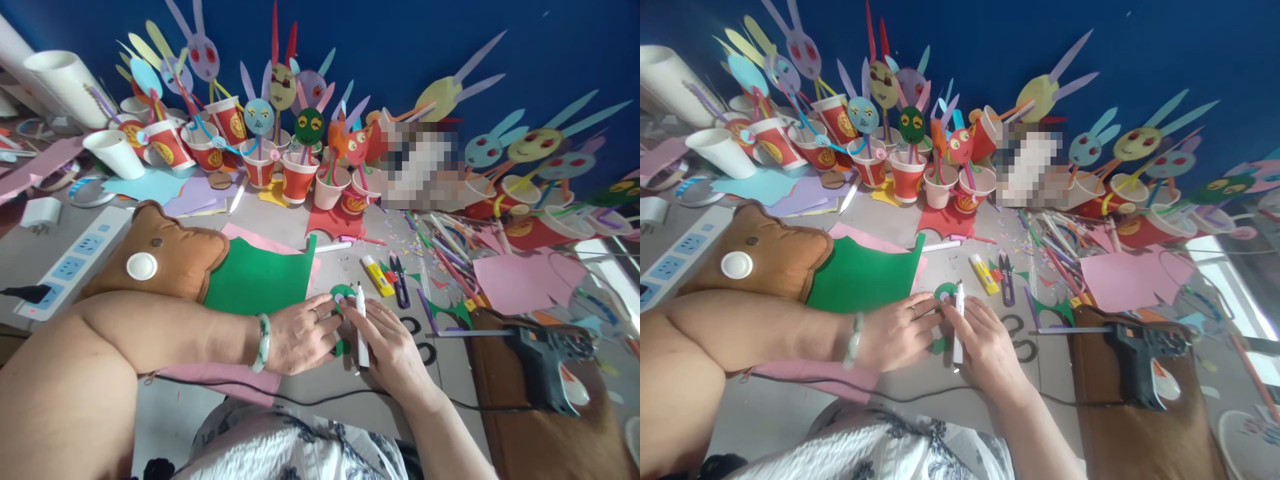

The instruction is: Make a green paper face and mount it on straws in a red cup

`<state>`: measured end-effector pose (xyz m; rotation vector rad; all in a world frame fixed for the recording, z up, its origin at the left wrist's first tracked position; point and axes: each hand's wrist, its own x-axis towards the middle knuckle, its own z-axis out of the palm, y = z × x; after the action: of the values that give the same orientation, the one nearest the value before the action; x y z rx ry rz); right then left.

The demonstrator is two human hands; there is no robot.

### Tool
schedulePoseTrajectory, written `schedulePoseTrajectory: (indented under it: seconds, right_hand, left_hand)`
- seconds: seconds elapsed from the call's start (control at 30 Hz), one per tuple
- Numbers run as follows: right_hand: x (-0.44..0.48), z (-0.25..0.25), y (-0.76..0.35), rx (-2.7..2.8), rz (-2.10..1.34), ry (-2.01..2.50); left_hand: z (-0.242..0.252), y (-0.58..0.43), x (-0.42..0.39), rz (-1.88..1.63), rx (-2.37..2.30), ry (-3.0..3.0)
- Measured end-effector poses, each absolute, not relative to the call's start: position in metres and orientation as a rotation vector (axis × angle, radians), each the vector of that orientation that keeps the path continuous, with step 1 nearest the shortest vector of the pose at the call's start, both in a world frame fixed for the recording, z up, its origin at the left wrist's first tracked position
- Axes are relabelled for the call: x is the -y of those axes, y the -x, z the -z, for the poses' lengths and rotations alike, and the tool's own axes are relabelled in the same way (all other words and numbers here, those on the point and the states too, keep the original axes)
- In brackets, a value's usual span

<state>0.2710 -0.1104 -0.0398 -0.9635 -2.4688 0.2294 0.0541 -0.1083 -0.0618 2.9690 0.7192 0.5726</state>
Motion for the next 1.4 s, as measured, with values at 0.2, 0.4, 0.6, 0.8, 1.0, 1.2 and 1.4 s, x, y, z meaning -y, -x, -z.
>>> schedulePoseTrajectory:
  seconds: [0.2, 0.4, 0.6, 0.8, 1.0, 1.2, 1.4]
  right_hand:
    - [0.11, 0.04, -0.272, 2.435, -0.255, 0.973]
    - [0.116, 0.042, -0.273, 2.122, -0.201, 1.073]
    - [0.126, 0.038, -0.27, 1.943, -0.079, 1.208]
    - [0.127, 0.042, -0.264, 1.929, -0.072, 1.334]
    - [0.124, 0.046, -0.26, 1.953, -0.153, 1.365]
    - [0.12, 0.047, -0.258, 1.998, -0.137, 1.295]
    - [0.119, 0.046, -0.255, 2.03, -0.138, 1.274]
  left_hand:
    - [0.058, -0.052, 0.107, -0.56, -0.683, -2.988]
    - [0.058, -0.049, 0.107, -0.568, -0.718, -3.009]
    - [0.06, -0.05, 0.109, -0.536, -0.69, -3.012]
    - [0.058, -0.049, 0.109, -0.559, -0.682, -2.981]
    - [0.052, -0.049, 0.108, -0.608, -0.686, -2.937]
    - [0.051, -0.049, 0.109, -0.596, -0.701, -2.933]
    - [0.053, -0.049, 0.11, -0.571, -0.715, -2.935]
